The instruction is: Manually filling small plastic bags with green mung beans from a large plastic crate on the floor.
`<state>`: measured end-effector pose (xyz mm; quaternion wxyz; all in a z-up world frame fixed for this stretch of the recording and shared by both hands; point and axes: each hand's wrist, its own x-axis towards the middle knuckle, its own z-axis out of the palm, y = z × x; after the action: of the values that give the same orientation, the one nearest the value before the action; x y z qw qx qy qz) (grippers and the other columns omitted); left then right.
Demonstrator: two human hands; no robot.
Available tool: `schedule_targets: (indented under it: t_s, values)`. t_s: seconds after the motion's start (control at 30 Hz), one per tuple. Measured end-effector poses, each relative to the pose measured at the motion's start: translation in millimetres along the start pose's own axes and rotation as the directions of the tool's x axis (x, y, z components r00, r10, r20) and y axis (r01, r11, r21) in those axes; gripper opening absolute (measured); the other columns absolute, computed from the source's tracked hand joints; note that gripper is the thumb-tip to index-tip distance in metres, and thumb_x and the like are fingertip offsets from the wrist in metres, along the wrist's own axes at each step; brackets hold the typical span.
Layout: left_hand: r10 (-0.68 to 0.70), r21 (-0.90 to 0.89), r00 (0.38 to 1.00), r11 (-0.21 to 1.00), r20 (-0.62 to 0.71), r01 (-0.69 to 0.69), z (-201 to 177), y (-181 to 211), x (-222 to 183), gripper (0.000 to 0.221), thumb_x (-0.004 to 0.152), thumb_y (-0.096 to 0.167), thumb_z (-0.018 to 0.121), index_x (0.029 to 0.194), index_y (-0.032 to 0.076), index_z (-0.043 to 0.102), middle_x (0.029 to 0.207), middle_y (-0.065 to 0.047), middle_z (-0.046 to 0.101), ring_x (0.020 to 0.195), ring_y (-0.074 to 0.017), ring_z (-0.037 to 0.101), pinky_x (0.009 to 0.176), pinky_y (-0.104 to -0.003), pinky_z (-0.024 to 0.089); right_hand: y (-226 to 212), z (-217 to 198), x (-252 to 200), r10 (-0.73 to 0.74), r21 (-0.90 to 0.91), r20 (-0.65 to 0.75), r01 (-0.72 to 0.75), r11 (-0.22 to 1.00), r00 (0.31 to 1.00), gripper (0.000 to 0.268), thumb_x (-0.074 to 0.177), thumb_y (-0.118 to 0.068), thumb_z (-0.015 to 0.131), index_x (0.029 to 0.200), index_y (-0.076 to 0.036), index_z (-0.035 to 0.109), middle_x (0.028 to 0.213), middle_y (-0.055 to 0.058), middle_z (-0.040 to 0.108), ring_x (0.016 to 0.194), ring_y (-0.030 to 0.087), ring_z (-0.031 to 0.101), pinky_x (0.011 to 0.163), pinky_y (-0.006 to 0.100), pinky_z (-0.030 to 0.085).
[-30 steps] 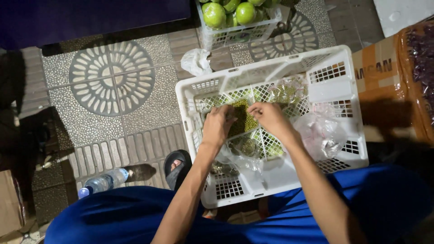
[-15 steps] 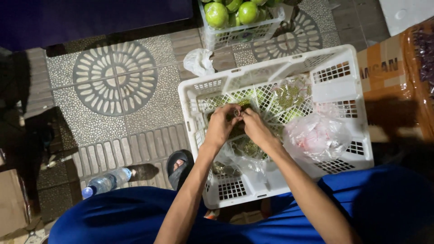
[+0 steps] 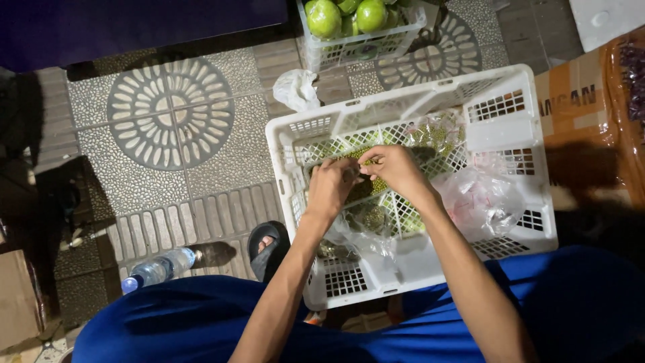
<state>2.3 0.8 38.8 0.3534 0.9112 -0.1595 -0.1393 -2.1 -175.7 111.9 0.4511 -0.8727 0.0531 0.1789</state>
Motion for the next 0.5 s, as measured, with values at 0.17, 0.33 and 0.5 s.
schedule_targets:
  t_s: [0.17, 0.33, 0.5]
  values:
    - [-0.01, 0.018, 1.0, 1.0, 0.019, 0.009, 6.4, -7.4, 1.6, 0.032, 0.089, 0.033, 0.077, 0.118, 0.026, 0.066, 0.103, 0.003, 0.078, 0.115, -0.0226, 0.064, 0.098, -0.04, 0.046, -51.2, -3.0, -25.1, 0.027, -0.161, 0.032, -0.021, 0.987, 0.999, 0.025, 0.098, -0.008, 0.069, 0.123, -0.005, 0.074, 0.119, 0.031, 0.069, 0.088, 0.034, 0.078, 0.081, 0.047, 0.061]
    - [0.001, 0.043, 1.0, 0.999, -0.009, -0.001, 9.8, -12.4, 1.1, 0.034, 0.086, 0.031, 0.078, 0.118, 0.028, 0.066, 0.102, 0.005, 0.078, 0.112, -0.0215, 0.065, 0.096, -0.039, 0.046, -58.8, -1.0, -27.8, 0.018, -0.21, 0.068, -0.003, 0.978, 0.998, 0.027, 0.101, -0.001, 0.062, 0.126, 0.001, 0.07, 0.122, 0.037, 0.064, 0.099, 0.045, 0.074, 0.077, 0.057, 0.063]
    - [0.01, 0.016, 0.999, 1.0, -0.047, -0.01, 9.4, -10.3, 0.2, 0.03, 0.086, 0.035, 0.077, 0.113, 0.027, 0.067, 0.099, 0.005, 0.079, 0.108, -0.0216, 0.067, 0.094, -0.04, 0.045, -65.5, -1.2, -28.1, 0.027, -0.233, 0.089, -0.006, 0.972, 0.996, 0.024, 0.103, -0.002, 0.06, 0.126, 0.001, 0.067, 0.126, 0.034, 0.063, 0.109, 0.05, 0.069, 0.076, 0.054, 0.065]
